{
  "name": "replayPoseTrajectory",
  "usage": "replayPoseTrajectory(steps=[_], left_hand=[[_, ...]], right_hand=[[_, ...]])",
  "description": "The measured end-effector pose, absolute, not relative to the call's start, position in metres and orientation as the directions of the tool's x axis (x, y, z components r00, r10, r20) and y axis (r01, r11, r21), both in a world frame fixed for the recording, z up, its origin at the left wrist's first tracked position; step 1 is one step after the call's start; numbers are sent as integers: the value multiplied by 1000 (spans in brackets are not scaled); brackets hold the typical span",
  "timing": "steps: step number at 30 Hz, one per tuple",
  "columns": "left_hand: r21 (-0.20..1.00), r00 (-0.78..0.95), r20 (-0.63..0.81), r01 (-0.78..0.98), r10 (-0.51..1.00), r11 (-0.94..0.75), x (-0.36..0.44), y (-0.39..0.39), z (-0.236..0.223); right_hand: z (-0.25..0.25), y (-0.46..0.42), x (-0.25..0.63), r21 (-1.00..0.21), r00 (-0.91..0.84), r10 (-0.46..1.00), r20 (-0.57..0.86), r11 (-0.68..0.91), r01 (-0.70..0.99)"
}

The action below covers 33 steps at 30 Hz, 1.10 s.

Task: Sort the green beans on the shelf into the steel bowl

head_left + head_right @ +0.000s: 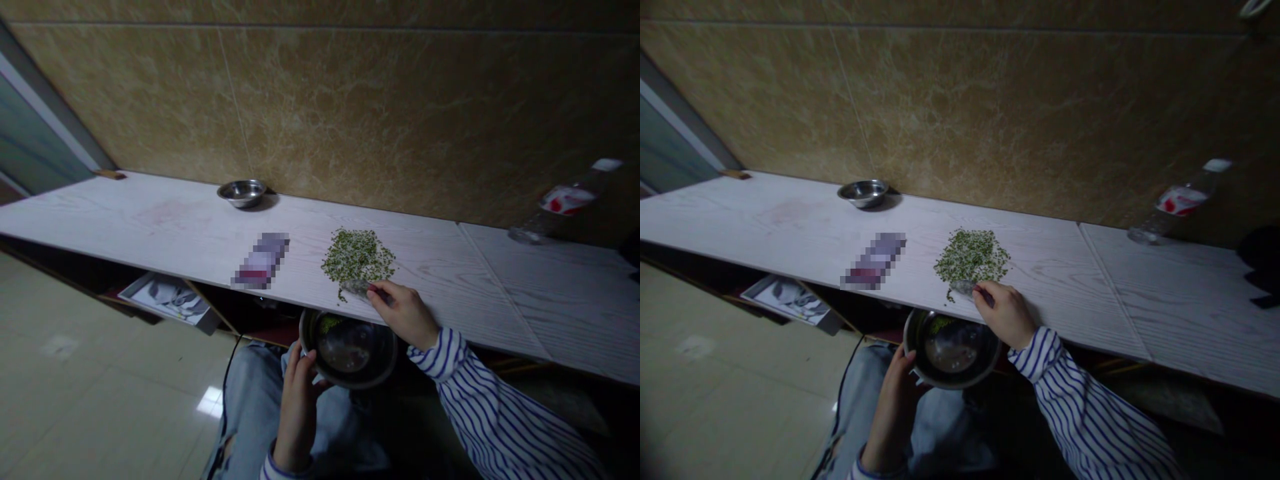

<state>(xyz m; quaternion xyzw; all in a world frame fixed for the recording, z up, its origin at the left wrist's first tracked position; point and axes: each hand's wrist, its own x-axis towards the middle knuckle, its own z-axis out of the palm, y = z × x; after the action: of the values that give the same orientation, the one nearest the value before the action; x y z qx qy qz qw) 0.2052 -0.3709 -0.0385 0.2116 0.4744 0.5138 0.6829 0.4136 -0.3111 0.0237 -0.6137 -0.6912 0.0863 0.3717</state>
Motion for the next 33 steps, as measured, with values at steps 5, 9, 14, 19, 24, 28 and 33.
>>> replayPoseTrajectory(steps=[5,9,14,19,24,28,33], left_hand=[[771,22,-432,-510,901,382,206,-370,-40],[766,42,-434,-509,900,393,205,-369,-40],[757,22,-451,-520,892,396,204,-369,-42],[766,8,-443,-517,897,383,202,-370,-43],[761,-5,-446,-529,895,377,200,-368,-42],[771,-25,-432,-529,902,354,197,-367,-44],[762,-60,-444,-550,894,341,192,-364,-46]], right_hand=[[25,-310,414,-581,21,918,397,233,779],[26,-307,413,-574,24,923,384,218,789],[26,-308,409,-558,-10,915,404,255,790],[23,-308,409,-556,-4,917,400,246,794],[22,-305,404,-534,-27,913,407,261,804],[23,-307,400,-517,-54,901,430,295,804],[22,-305,398,-503,-42,900,435,282,817]])
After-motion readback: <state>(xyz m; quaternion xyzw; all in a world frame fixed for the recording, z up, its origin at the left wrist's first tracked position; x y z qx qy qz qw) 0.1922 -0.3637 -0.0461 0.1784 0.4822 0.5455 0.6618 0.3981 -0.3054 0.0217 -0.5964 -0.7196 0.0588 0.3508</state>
